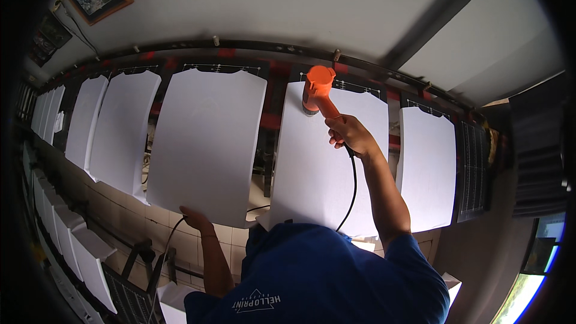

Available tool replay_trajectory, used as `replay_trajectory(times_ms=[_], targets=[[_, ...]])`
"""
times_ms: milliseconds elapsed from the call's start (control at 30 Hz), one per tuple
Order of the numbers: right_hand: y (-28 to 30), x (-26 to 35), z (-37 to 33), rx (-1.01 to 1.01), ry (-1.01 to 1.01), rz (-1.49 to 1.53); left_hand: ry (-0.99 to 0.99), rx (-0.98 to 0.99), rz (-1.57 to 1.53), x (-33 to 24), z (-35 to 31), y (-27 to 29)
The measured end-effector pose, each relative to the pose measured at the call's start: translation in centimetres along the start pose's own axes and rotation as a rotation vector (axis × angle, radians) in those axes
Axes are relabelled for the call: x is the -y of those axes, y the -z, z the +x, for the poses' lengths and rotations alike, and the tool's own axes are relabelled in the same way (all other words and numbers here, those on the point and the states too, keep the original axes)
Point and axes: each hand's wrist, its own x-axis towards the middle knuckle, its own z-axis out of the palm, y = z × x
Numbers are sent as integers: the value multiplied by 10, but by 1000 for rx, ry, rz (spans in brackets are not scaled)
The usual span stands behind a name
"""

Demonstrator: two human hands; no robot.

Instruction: The person uses an orange heat gun to dry large white sheets of paper hanging on a drying rack. They move the heat gun back and forth across the surface of the sheets to apply heat evenly.

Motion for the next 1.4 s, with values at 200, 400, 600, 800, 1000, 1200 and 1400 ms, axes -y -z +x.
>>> replay_trajectory(times_ms=[200,400,600,800,1000,1200,1400], targets=[[7,3,-29,15,-43,-35,-3,6,-39,3,4,1],[25,-11,-17,-79,27,-18,3,3,-11,2,2,-2],[36,-9,-27,-50,-39,-13,-4,-16,-34,15,15,6],[42,-20,-30,-156,15,-19,-4,-6,13,-3,-2,-3],[44,-12,-43,-86,-41,28,28,-20,-14,0,3,2],[10,-23,-71,-11,-55,106,24,10,-16,3,3,0],[-7,-21,-66,53,-63,131,11,-3,6,1,3,-1]])
